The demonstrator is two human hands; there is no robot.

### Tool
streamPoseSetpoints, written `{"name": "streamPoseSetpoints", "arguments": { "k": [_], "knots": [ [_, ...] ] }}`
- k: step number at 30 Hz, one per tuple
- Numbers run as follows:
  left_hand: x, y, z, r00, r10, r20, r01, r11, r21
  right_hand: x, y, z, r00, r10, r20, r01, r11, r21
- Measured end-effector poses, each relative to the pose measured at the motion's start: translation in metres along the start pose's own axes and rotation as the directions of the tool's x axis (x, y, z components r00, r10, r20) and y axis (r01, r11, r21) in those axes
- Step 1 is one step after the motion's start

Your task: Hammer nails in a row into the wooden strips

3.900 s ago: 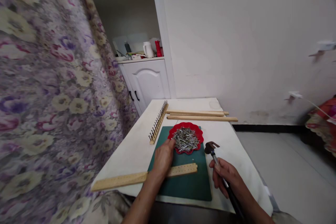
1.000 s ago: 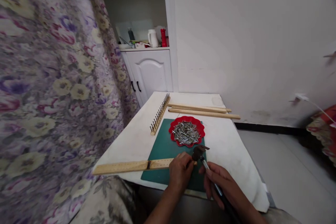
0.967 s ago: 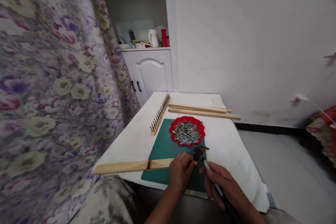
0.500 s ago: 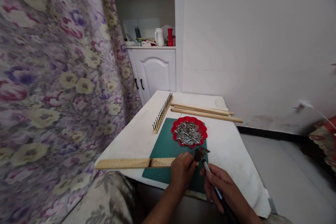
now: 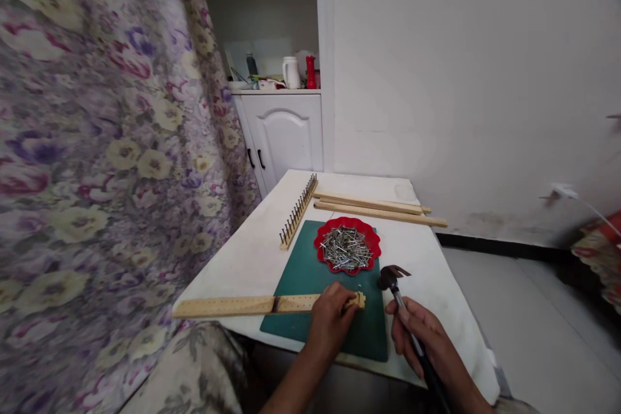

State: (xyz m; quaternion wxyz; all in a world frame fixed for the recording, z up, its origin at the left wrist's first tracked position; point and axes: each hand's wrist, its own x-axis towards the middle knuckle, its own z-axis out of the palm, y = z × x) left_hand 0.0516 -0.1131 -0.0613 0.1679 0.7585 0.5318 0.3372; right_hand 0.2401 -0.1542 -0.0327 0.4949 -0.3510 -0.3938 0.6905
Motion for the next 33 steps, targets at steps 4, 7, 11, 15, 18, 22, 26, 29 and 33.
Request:
{"name": "streamPoseSetpoints", "arguments": {
  "k": [4,7,11,15,18,22,26,29,33],
  "knots": [
    [-0.002,-0.004,-0.012,0.998,0.062,0.015,-0.062,0.998,0.019,0.002,0.001,-0.003,1.000,-0.018,-0.004,0.018,1.000,-0.004],
    [-0.001,-0.005,-0.020,0.997,0.061,0.038,-0.063,0.996,0.056,0.003,0.004,-0.005,1.000,-0.011,-0.001,0.011,1.000,-0.009],
    [0.001,-0.007,-0.022,0.993,0.049,0.109,-0.059,0.994,0.088,0.003,0.006,-0.006,1.000,0.000,0.000,0.000,1.000,-0.011],
    [0.002,-0.008,-0.018,0.990,0.028,0.135,-0.044,0.992,0.119,0.002,0.003,-0.004,1.000,0.005,0.008,-0.005,1.000,0.004],
    [0.005,-0.005,-0.012,0.991,0.005,0.132,-0.023,0.990,0.136,0.001,0.000,-0.002,1.000,0.001,0.011,-0.001,1.000,0.012],
    [0.011,-0.001,-0.004,0.993,0.006,0.116,-0.022,0.990,0.142,0.001,-0.004,-0.002,1.000,-0.009,0.004,0.009,1.000,0.009],
    [0.018,0.000,0.002,0.994,0.021,0.105,-0.037,0.988,0.150,0.002,-0.005,-0.003,1.000,-0.024,-0.002,0.024,1.000,0.010],
    [0.019,0.000,0.001,0.993,0.040,0.107,-0.053,0.991,0.122,0.001,-0.005,-0.004,1.000,-0.016,0.002,0.016,1.000,0.017],
    [0.022,-0.003,-0.014,0.993,0.098,0.070,-0.105,0.990,0.098,0.000,-0.005,-0.003,1.000,-0.010,-0.006,0.010,0.999,0.039]
  ]
}}
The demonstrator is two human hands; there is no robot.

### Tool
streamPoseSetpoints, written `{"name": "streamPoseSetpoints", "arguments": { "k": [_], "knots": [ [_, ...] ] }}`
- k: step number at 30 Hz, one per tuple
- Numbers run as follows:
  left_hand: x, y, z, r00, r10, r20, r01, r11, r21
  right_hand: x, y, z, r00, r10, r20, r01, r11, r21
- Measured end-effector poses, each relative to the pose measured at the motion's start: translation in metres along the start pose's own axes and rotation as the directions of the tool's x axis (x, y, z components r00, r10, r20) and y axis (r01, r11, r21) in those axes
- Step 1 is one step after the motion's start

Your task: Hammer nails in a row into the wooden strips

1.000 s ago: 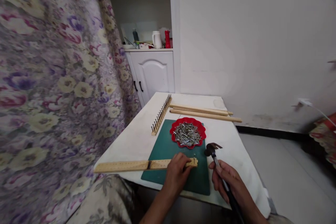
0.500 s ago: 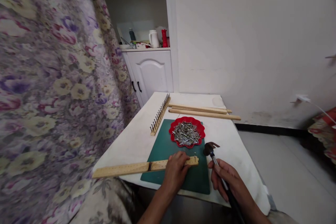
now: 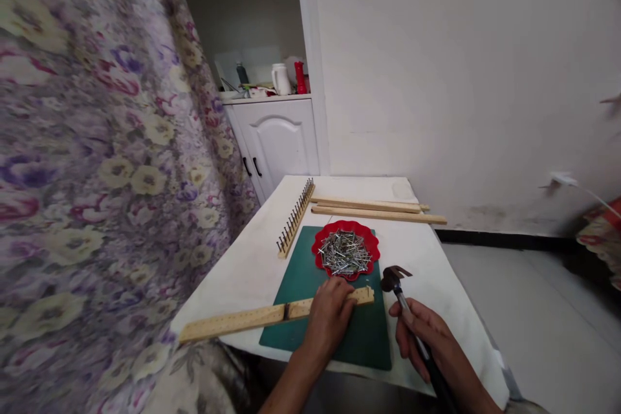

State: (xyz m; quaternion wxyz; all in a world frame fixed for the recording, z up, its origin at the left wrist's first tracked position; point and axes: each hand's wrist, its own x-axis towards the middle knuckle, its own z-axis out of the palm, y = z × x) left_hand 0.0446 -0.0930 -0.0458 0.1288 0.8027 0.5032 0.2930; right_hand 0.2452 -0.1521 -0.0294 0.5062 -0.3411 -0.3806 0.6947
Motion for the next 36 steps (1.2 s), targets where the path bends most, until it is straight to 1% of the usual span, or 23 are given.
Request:
{"name": "streamPoseSetpoints", "arguments": {
  "k": [4,5,7,9,12,15,17,21,26,33,36],
  "knots": [
    [0.020,-0.015,-0.027,0.995,-0.024,-0.092,0.030,0.997,0.069,0.001,-0.001,-0.002,1.000,0.005,-0.010,-0.005,1.000,-0.006],
    [0.028,-0.019,-0.033,0.995,-0.032,-0.090,0.041,0.995,0.095,0.001,-0.002,-0.002,1.000,0.003,-0.010,-0.004,1.000,-0.010],
    [0.043,-0.025,-0.041,0.999,-0.038,-0.024,0.041,0.990,0.137,0.002,-0.002,-0.003,1.000,0.005,-0.010,-0.005,1.000,-0.010],
    [0.057,-0.030,-0.044,0.996,-0.046,0.078,0.032,0.985,0.170,0.001,-0.002,-0.002,1.000,0.009,-0.011,-0.009,1.000,0.004],
    [0.074,-0.033,-0.042,0.975,-0.080,0.206,0.029,0.971,0.238,0.001,-0.001,0.000,1.000,0.011,-0.008,-0.011,1.000,0.024],
    [0.086,-0.034,-0.040,0.950,-0.100,0.296,0.007,0.955,0.298,0.002,-0.001,0.001,1.000,0.011,-0.011,-0.011,1.000,0.012],
    [0.092,-0.035,-0.041,0.934,-0.091,0.346,-0.020,0.952,0.305,0.002,-0.001,0.002,1.000,0.013,-0.021,-0.013,1.000,-0.004],
    [0.096,-0.038,-0.045,0.916,-0.052,0.398,-0.073,0.953,0.294,0.001,0.001,0.003,0.999,0.022,-0.033,-0.023,0.999,-0.025],
    [0.090,-0.048,-0.048,0.901,0.029,0.432,-0.170,0.941,0.293,0.003,0.002,0.003,1.000,0.010,-0.021,-0.010,1.000,-0.017],
    [0.094,-0.052,-0.047,0.907,0.020,0.421,-0.134,0.960,0.244,0.006,0.002,0.001,1.000,0.010,-0.023,-0.010,1.000,-0.022],
    [0.094,-0.053,-0.050,0.925,0.071,0.374,-0.143,0.975,0.169,0.006,0.000,0.002,1.000,0.003,-0.027,-0.004,1.000,-0.030]
  ]
}}
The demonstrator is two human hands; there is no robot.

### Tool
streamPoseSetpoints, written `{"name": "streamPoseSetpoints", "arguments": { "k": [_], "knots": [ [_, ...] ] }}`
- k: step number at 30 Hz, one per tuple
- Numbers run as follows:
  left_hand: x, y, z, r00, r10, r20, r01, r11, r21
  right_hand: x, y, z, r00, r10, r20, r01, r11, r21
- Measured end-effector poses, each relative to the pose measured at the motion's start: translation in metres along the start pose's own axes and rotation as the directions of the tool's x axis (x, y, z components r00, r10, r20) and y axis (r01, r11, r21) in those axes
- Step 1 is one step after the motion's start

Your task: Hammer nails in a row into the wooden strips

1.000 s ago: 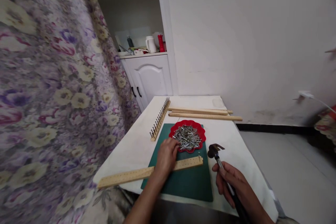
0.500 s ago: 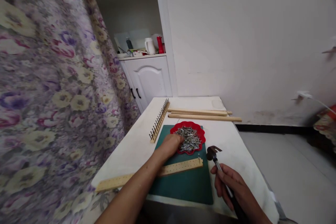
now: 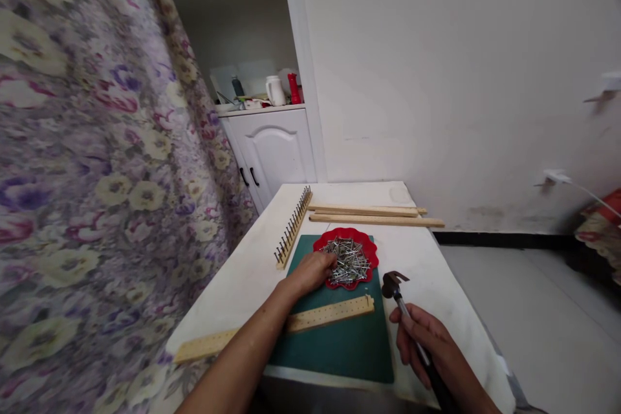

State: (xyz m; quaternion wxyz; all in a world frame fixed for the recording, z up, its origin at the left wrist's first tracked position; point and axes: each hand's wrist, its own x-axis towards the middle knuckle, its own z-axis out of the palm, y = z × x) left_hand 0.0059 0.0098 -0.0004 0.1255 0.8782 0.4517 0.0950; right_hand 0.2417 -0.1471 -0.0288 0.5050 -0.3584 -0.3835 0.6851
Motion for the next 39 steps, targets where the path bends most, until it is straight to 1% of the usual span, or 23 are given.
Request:
{"name": "streamPoseSetpoints", "arguments": {
  "k": [4,7,10,14,16,18,20,23,25,26,28,32,34,39],
  "knots": [
    [-0.009,0.001,-0.005,0.998,0.031,-0.047,-0.034,0.998,-0.058,0.001,-0.003,0.002,1.000,-0.009,-0.019,0.008,1.000,-0.016],
    [-0.016,0.008,-0.007,0.996,0.055,-0.073,-0.059,0.996,-0.062,0.002,-0.001,0.002,0.999,-0.032,-0.019,0.032,0.999,-0.012],
    [-0.019,0.017,-0.005,0.990,0.063,-0.127,-0.076,0.992,-0.102,0.005,0.003,-0.001,0.998,-0.059,-0.019,0.059,0.998,-0.022],
    [-0.018,0.026,0.002,0.974,0.024,-0.227,-0.072,0.976,-0.207,0.007,0.006,-0.003,0.997,-0.076,-0.025,0.075,0.996,-0.046],
    [-0.020,0.032,0.008,0.956,-0.052,-0.289,-0.035,0.957,-0.288,0.006,0.005,-0.003,0.996,-0.079,-0.032,0.078,0.996,-0.051],
    [-0.024,0.038,0.016,0.934,-0.156,-0.321,0.014,0.914,-0.405,0.005,0.002,-0.002,0.996,-0.082,-0.040,0.080,0.995,-0.053],
    [-0.031,0.047,0.029,0.925,-0.242,-0.294,0.046,0.838,-0.544,0.003,-0.002,-0.002,0.996,-0.084,-0.043,0.082,0.995,-0.051],
    [-0.041,0.061,0.050,0.930,-0.305,-0.205,0.069,0.693,-0.718,0.001,-0.007,-0.001,0.996,-0.081,-0.036,0.079,0.996,-0.048],
    [-0.045,0.068,0.062,0.924,-0.334,-0.186,0.066,0.618,-0.783,0.000,-0.008,-0.002,0.996,-0.078,-0.037,0.076,0.996,-0.052],
    [-0.045,0.071,0.066,0.919,-0.344,-0.191,0.059,0.600,-0.798,0.000,-0.009,-0.002,0.996,-0.078,-0.039,0.076,0.996,-0.056],
    [-0.044,0.074,0.073,0.905,-0.363,-0.223,0.050,0.610,-0.791,0.000,-0.009,-0.002,0.996,-0.076,-0.042,0.073,0.995,-0.062],
    [-0.040,0.075,0.077,0.876,-0.365,-0.315,0.048,0.716,-0.696,0.001,-0.007,-0.005,0.997,-0.071,-0.028,0.069,0.996,-0.054],
    [-0.038,0.076,0.076,0.870,-0.352,-0.345,0.042,0.751,-0.659,0.002,-0.007,-0.005,0.997,-0.072,-0.022,0.071,0.996,-0.048],
    [-0.037,0.082,0.073,0.862,-0.331,-0.383,0.022,0.781,-0.625,0.001,-0.007,-0.005,0.997,-0.072,-0.023,0.070,0.996,-0.051]
  ]
}}
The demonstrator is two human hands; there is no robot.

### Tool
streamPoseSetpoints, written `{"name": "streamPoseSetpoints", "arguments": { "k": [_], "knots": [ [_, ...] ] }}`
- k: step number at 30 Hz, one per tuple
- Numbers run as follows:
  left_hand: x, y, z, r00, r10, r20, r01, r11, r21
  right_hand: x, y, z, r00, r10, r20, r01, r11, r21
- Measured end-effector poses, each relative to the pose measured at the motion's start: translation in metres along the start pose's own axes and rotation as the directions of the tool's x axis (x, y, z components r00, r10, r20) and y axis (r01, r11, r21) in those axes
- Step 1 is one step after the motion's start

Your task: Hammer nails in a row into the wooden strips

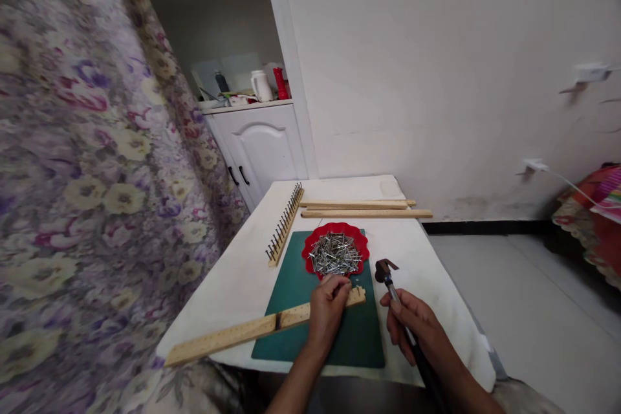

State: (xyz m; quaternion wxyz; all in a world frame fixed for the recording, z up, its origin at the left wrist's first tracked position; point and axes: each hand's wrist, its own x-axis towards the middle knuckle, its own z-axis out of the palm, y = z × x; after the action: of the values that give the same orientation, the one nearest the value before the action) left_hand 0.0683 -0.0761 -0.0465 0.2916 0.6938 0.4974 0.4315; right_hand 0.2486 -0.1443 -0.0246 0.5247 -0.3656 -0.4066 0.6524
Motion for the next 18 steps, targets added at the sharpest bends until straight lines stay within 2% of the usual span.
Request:
{"name": "streamPoseSetpoints", "arguments": {
  "k": [18],
  "knots": [
    [-0.0014,0.0007,0.0031,0.999,0.045,-0.011,-0.045,0.999,0.015,-0.0002,0.0043,-0.0025,0.999,0.036,0.018,-0.036,0.999,-0.002]
  ]
}}
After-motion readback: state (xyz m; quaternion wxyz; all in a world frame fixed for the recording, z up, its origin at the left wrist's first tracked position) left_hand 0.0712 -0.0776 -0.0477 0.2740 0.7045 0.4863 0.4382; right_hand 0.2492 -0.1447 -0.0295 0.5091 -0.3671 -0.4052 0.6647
